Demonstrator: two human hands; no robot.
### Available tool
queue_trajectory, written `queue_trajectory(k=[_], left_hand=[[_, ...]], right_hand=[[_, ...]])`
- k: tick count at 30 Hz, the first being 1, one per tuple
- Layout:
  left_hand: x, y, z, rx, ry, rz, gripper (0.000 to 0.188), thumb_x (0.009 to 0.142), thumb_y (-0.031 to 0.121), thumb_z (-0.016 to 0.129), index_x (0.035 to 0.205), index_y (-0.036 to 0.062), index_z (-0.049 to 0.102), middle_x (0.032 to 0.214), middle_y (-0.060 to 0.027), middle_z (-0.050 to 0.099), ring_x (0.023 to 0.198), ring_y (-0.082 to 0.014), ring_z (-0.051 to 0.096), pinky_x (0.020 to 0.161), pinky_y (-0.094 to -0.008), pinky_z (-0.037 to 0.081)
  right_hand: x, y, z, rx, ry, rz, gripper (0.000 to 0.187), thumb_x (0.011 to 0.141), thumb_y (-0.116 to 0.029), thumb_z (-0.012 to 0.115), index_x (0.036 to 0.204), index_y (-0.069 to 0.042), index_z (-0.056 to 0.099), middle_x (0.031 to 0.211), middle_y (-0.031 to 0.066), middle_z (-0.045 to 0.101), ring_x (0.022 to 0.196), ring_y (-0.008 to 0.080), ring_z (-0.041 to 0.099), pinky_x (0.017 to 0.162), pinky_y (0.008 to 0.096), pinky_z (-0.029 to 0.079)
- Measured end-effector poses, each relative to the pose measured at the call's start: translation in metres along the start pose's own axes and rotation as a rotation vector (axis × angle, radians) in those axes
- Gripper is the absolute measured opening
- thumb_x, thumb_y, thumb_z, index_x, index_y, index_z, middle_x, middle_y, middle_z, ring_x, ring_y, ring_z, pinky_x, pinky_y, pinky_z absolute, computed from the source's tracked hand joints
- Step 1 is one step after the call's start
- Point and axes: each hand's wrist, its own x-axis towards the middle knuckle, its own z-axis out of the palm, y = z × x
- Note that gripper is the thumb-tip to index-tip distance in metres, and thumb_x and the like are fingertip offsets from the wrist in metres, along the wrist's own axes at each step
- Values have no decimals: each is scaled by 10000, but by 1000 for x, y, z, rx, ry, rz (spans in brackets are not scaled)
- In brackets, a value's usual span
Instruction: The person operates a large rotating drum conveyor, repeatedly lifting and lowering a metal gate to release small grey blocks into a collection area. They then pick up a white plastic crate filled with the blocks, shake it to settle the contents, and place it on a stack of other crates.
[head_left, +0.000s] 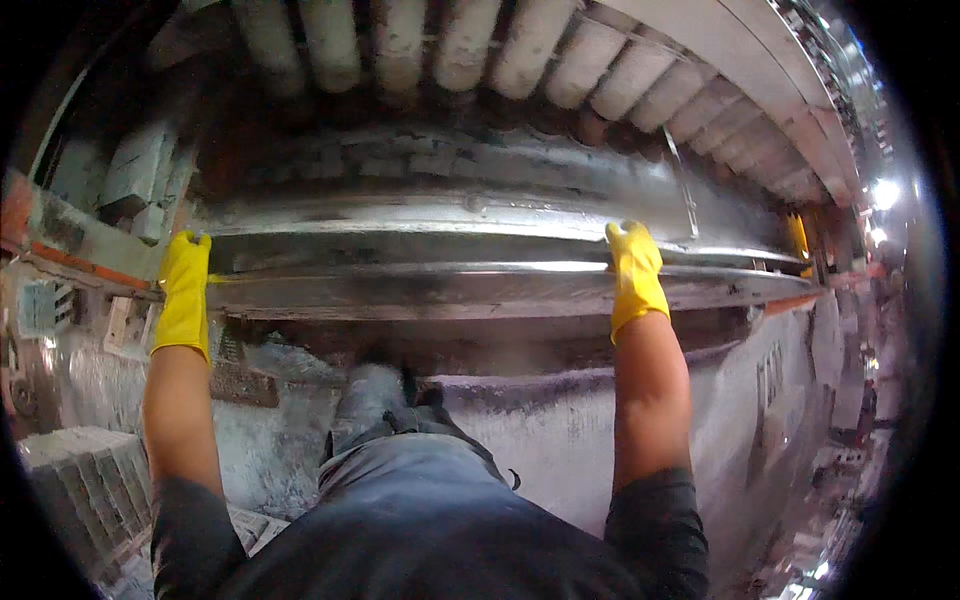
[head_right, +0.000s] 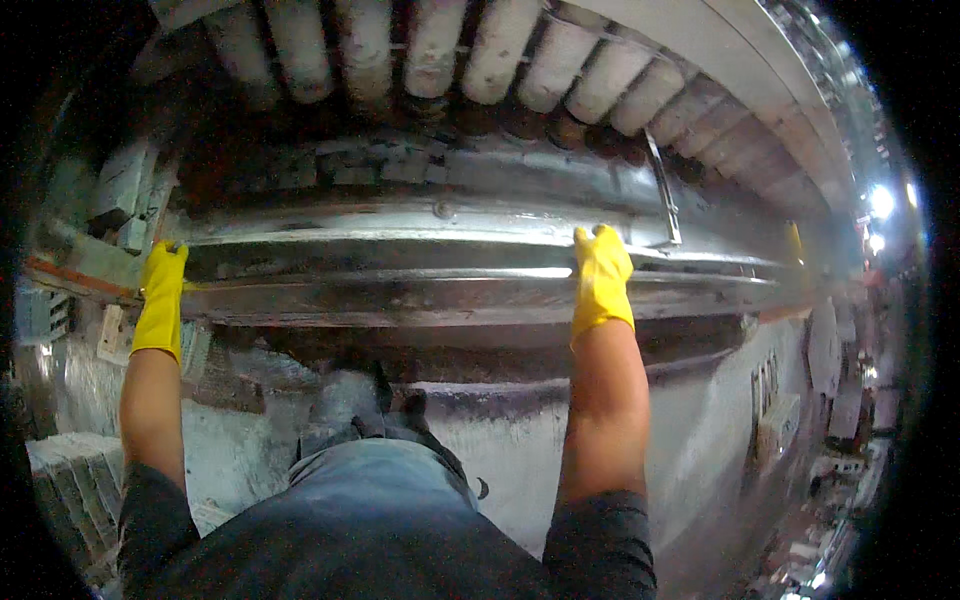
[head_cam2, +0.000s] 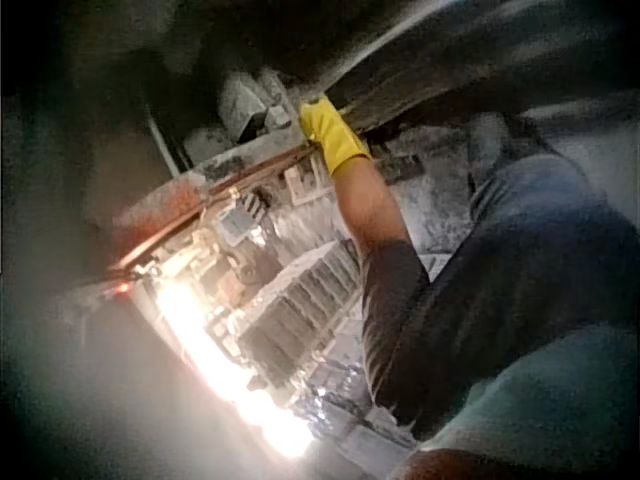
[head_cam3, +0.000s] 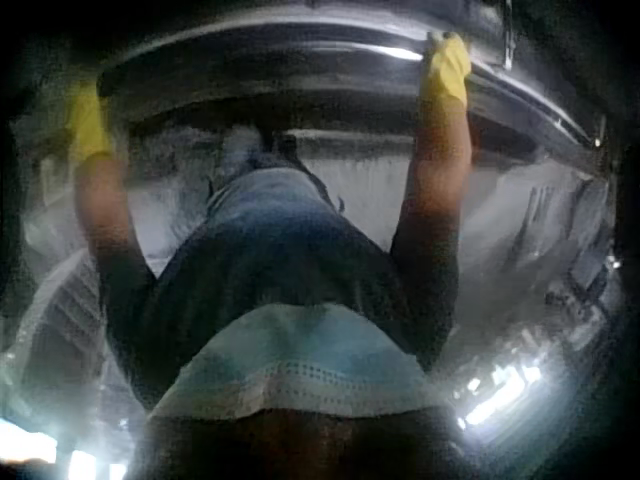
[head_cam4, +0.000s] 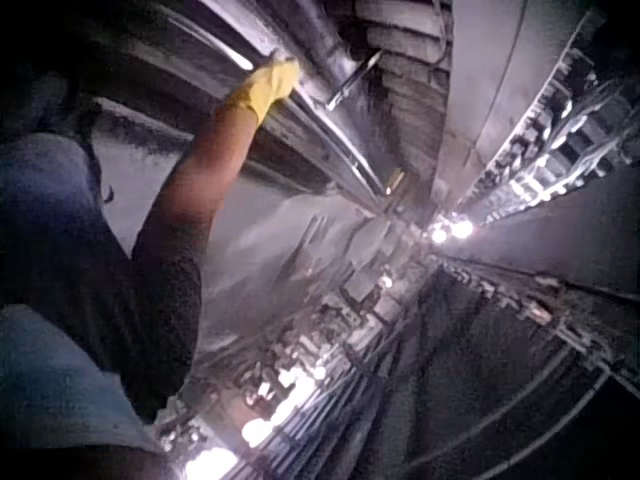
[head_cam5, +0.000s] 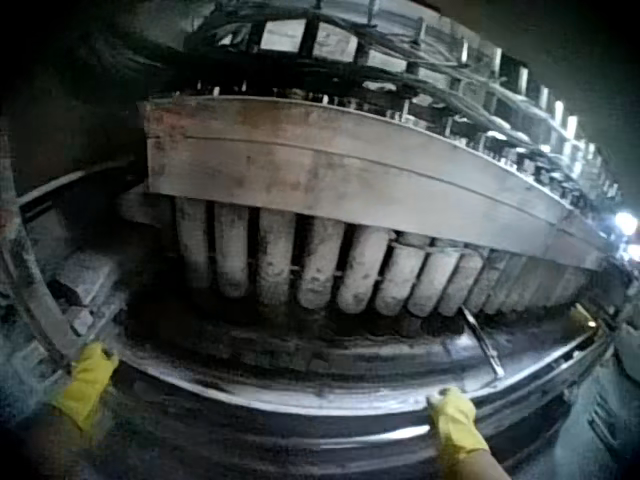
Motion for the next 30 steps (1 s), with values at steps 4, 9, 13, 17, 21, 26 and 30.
queue_trajectory(k=[4,9,13,17,21,26,30], left_hand=[[-17,37,-10,72,-37,13,552,934,519,688,1283,93,722,1280,-179,741,1191,-382,696,990,-483,539],[-11,18,-17,122,-80,35,521,931,492,713,1252,82,737,1226,-199,754,1141,-393,717,957,-489,547],[-4,-3,-26,174,-113,81,498,947,438,722,1254,46,724,1141,-197,773,861,-352,776,804,-479,581],[-28,43,-37,95,-140,-4,487,951,413,734,1244,26,723,1132,-191,770,831,-329,774,769,-474,593],[-30,54,-40,29,-235,-47,486,946,420,736,1247,39,723,1134,-200,763,899,-348,771,795,-478,588],[23,-19,13,117,-127,4,483,937,406,734,1257,44,710,1129,-208,759,958,-360,760,806,-494,575],[21,-11,10,64,-177,-25,462,928,389,754,1233,43,714,1113,-190,764,972,-360,756,811,-505,576]], right_hand=[[2,15,-3,-57,-2,46,698,965,-533,653,1501,-93,577,1305,177,737,951,333,794,988,428,555],[-17,-12,-13,-81,-29,57,714,935,-490,714,1503,-84,563,1458,179,642,1344,353,614,1124,448,477],[-27,-34,-20,-82,-23,50,628,935,-484,735,1403,-76,639,1380,192,687,1301,364,644,1100,447,495],[-15,-10,-14,-45,-57,92,575,924,-502,748,1307,-74,712,1341,203,706,1259,376,669,1076,444,511],[-9,-11,-13,-235,-162,95,579,951,-531,687,1318,-85,718,1058,138,808,978,286,790,907,396,589],[-27,-27,-20,-218,-70,6,537,909,-528,718,1192,-76,781,1202,191,762,1150,372,722,985,433,558],[-24,-10,-15,-198,-61,-87,495,929,-499,718,1181,-78,781,1231,191,751,1187,374,704,1019,438,543]])
